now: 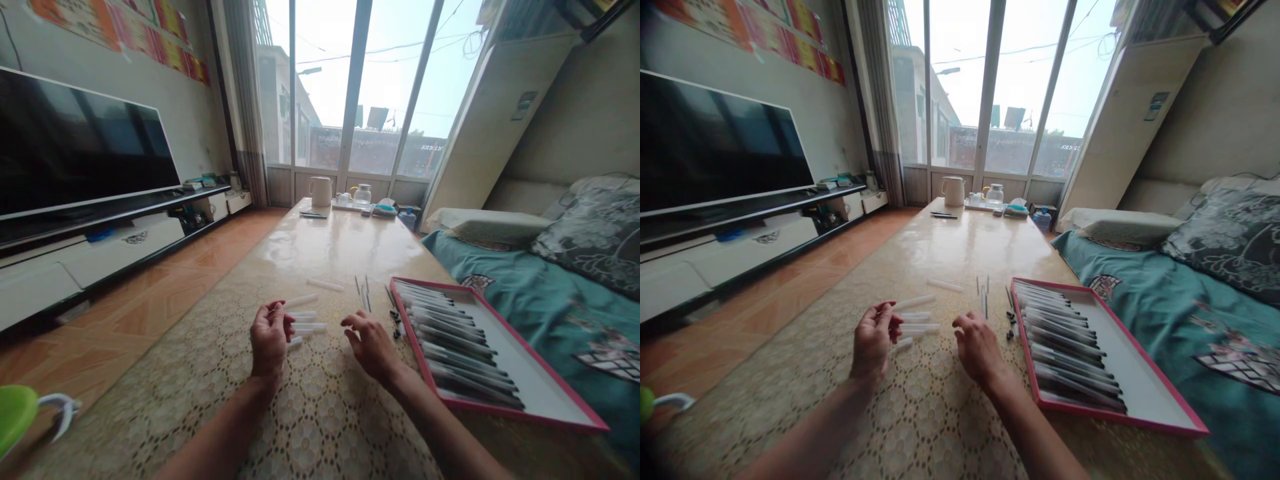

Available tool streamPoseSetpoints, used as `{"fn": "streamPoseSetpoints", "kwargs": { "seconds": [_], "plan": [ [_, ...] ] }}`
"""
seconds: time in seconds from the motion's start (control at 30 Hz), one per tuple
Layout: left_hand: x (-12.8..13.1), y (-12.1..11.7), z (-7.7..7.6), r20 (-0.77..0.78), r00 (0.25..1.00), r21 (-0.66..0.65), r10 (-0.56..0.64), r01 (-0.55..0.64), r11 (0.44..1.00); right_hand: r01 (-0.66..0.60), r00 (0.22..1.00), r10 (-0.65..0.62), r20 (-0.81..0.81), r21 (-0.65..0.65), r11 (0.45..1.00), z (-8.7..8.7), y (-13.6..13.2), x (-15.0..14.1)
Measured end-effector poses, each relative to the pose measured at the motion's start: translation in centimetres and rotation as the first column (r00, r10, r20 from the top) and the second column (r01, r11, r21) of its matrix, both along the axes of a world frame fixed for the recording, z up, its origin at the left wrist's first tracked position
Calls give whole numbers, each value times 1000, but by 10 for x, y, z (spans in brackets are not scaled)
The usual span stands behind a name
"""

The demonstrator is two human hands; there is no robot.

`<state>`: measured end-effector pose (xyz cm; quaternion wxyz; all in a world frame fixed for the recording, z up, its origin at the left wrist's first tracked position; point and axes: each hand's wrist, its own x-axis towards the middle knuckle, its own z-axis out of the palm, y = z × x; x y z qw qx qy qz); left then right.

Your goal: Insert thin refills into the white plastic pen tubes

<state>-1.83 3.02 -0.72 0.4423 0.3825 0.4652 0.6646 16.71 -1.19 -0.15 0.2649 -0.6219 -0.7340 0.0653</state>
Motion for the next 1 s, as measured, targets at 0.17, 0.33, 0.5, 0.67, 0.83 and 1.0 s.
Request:
{"fn": "streamPoseSetpoints", "kwargs": {
  "seconds": [0.17,0.33,0.5,0.67,0.83,1.0],
  "plan": [
    [2,-2,-2,-18,999,-13,-31,31,999,-20,1000,20,12,0,1000,-5,19,-31],
    [3,-3,-4,-18,998,-25,-66,66,998,16,1000,-16,7,3,1000,-12,22,-28],
    [7,-7,-3,0,980,-59,-197,197,979,85,996,-84,-24,42,995,-9,9,3],
    [16,-17,-2,68,875,-171,-479,483,858,67,992,-55,-113,114,991,-2,-10,23],
    [18,-20,-2,210,828,-207,-521,558,803,-5,991,18,-131,103,995,-8,-17,17],
    [15,-18,1,302,791,-211,-532,600,771,-42,987,60,-150,120,992,-7,-17,11]
  ]
}}
